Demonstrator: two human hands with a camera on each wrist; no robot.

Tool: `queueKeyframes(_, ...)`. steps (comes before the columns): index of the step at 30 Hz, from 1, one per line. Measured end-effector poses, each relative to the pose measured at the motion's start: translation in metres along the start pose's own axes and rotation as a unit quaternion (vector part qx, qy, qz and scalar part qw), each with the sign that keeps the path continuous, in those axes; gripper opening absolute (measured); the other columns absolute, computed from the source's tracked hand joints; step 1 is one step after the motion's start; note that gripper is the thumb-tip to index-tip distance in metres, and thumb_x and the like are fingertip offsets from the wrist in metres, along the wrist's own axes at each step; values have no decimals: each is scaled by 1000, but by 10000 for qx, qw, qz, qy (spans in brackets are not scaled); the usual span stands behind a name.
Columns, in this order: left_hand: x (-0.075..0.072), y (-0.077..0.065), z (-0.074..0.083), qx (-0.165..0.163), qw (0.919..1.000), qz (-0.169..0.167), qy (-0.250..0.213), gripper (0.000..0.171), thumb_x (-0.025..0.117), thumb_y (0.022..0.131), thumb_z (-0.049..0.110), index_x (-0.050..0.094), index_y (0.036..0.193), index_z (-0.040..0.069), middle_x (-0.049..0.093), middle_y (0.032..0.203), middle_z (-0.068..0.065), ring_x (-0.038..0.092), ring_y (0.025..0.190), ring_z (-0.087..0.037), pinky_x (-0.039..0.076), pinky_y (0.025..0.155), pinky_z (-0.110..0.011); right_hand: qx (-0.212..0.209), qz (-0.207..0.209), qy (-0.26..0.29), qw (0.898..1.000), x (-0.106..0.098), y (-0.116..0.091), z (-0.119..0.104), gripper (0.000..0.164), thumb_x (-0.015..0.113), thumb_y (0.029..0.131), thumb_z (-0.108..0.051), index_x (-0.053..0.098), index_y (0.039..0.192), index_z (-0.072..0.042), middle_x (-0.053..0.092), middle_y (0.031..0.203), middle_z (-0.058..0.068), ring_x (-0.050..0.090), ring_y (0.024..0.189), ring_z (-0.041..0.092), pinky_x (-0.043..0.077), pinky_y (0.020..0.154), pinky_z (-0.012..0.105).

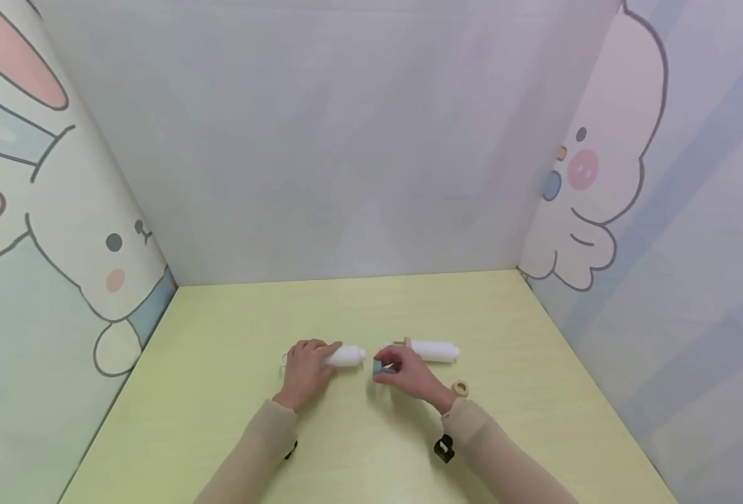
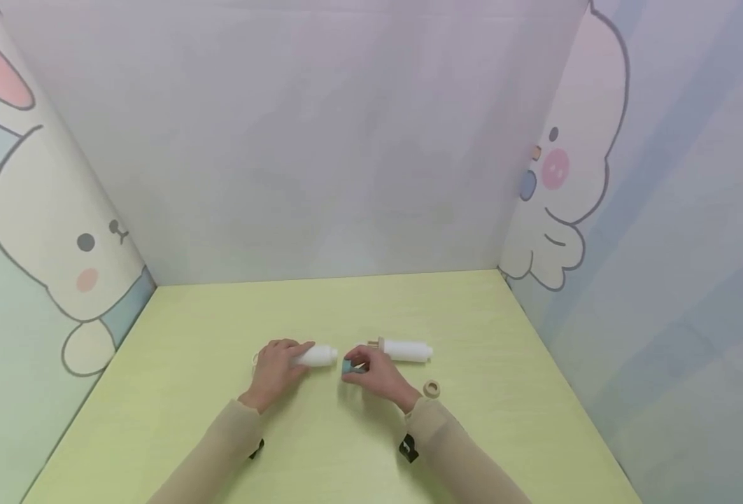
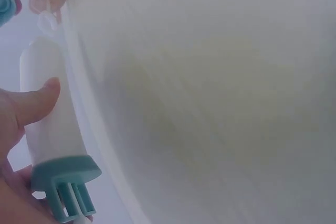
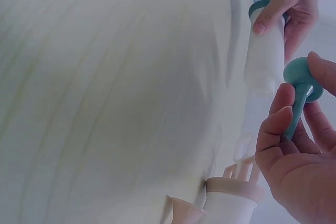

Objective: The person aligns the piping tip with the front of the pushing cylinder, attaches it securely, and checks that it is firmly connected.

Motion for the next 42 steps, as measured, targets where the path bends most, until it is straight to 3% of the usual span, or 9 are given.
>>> queueKeyframes(3,-6,-1,4,62,9999,120,17,47,83,73,25,70,118,23,64,105,-5,53,99,-35,38,86,-58,-27,42,-25,10000,-3,1,0,34,77,81,-12,64,109,2,65,97,3,62,87,19,50,75,31)
queueKeyframes(10,-14,-7,7,115,9997,198,-50,47,83,72,23,70,117,23,64,103,-5,53,99,-35,38,84,-59,-57,-2,59,10000,-13,-8,-39,28,73,82,-3,64,107,4,65,98,18,62,87,30,50,74,35)
queueKeyframes(20,-23,-15,14,263,9984,369,-341,49,86,69,21,71,116,23,64,102,-5,53,97,-34,39,83,-59,-69,-43,19,10000,-14,-8,-38,27,72,83,-1,64,108,1,65,99,17,62,88,30,50,73,32)
queueKeyframes(29,-39,-19,34,626,9952,673,-344,53,88,65,21,72,115,26,64,101,-3,53,96,-31,39,83,-57,-220,-157,179,9995,-12,-8,-48,31,72,82,0,61,109,10,64,103,24,63,84,33,51,71,33)
queueKeyframes(35,-41,-19,39,674,9948,701,-312,52,88,65,23,72,114,24,64,100,-3,53,95,-31,40,81,-56,-294,-106,269,9992,-10,-3,-34,31,74,81,0,62,109,9,65,103,22,63,84,35,51,71,35)
queueKeyframes(42,-39,-20,43,666,9949,654,-392,51,88,66,21,72,114,24,63,100,-3,52,95,-31,40,81,-56,-255,50,229,9994,-4,3,-10,32,78,79,-5,65,108,-1,66,102,9,64,88,26,51,71,30)
Point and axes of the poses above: each hand's wrist, its own y-axis towards the middle knuckle, its own x-axis out of the palm, z = x × y, the point moved 7 cm from there along y, towards the middle knuckle
